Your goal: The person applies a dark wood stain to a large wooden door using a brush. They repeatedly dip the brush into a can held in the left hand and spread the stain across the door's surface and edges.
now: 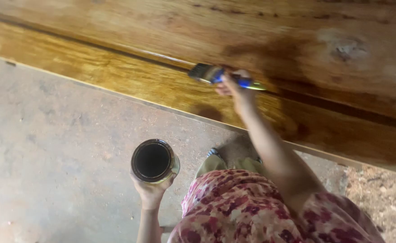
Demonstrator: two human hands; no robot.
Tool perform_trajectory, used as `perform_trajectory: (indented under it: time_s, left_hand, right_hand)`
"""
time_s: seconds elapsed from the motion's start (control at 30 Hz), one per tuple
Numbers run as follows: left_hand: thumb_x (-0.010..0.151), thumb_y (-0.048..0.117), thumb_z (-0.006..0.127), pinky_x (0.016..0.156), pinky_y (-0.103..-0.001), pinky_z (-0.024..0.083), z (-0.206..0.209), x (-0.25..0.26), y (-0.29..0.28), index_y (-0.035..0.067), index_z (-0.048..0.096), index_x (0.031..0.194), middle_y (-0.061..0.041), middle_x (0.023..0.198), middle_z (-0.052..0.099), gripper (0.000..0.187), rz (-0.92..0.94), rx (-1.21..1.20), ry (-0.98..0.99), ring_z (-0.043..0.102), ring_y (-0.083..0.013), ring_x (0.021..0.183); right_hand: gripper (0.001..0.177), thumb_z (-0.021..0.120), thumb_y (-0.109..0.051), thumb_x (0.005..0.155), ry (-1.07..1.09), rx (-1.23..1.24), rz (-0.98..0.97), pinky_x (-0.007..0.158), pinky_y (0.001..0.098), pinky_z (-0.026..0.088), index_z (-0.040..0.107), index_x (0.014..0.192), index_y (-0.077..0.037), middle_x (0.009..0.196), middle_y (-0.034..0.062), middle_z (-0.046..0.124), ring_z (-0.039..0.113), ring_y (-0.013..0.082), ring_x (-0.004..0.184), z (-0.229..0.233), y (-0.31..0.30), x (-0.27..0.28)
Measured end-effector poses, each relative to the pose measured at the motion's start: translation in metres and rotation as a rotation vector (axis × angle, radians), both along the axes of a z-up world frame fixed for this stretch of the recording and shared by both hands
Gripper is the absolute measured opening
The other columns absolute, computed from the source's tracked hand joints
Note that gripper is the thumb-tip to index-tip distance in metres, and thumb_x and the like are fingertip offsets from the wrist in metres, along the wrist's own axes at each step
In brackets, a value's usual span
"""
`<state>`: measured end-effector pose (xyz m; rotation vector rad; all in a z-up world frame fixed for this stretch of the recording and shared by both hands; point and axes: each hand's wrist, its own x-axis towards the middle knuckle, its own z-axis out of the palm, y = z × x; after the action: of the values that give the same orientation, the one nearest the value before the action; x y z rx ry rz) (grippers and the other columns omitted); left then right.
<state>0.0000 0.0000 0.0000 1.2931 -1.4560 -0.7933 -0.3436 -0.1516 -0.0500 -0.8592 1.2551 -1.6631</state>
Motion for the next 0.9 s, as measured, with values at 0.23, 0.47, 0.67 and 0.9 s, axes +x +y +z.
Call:
perform_trajectory:
  time_s: [0.23,0.47,0.67,0.9]
  left_hand:
    - [0.069,0.020,0.095,0.101,-0.038,0.060,-0.009,-0.021,-0.021,-0.003,0.042,0.145,-0.017,0.133,0.063,0.095,-0.219,0.181,0.202,0.068,-0.0250,0.119]
    - [0.062,0.030,0.098,0.108,-0.040,0.052,-0.024,-0.038,-0.034,-0.005,0.036,0.148,-0.019,0.135,0.062,0.112,-0.370,0.085,-0.018,0.063,-0.0279,0.124]
    - [0.060,0.031,0.099,0.108,-0.040,0.051,-0.029,-0.043,-0.036,-0.005,0.031,0.149,-0.019,0.137,0.058,0.117,-0.404,0.053,-0.039,0.061,-0.0284,0.125]
    - [0.064,0.037,0.096,0.108,-0.039,0.056,-0.020,-0.033,-0.037,-0.002,0.033,0.149,-0.017,0.136,0.061,0.113,-0.369,0.010,-0.150,0.066,-0.0265,0.124]
  right_hand:
    - [0.014,0.077,-0.016,0.099,-0.134,0.016,-0.168,0.053,0.0284,0.054,0.067,0.100,-0.006,0.079,0.0054,0.068,0.066,0.0139,0.064,0.006,0.135,-0.119]
    - [0.025,0.077,-0.027,0.096,0.587,0.388,-0.296,0.056,0.0247,0.056,0.067,0.098,-0.004,0.080,0.0064,0.069,0.066,0.0125,0.065,-0.055,0.228,-0.141]
    - [0.018,0.078,-0.022,0.107,0.653,0.504,-0.501,0.069,0.0266,0.060,0.069,0.103,-0.007,0.090,0.0085,0.072,0.069,0.0144,0.077,-0.105,0.305,-0.191]
    - [0.028,0.080,-0.009,0.100,0.700,0.408,-0.851,0.082,0.0266,0.065,0.065,0.124,-0.005,0.117,0.0085,0.072,0.072,0.0131,0.094,-0.083,0.410,-0.291]
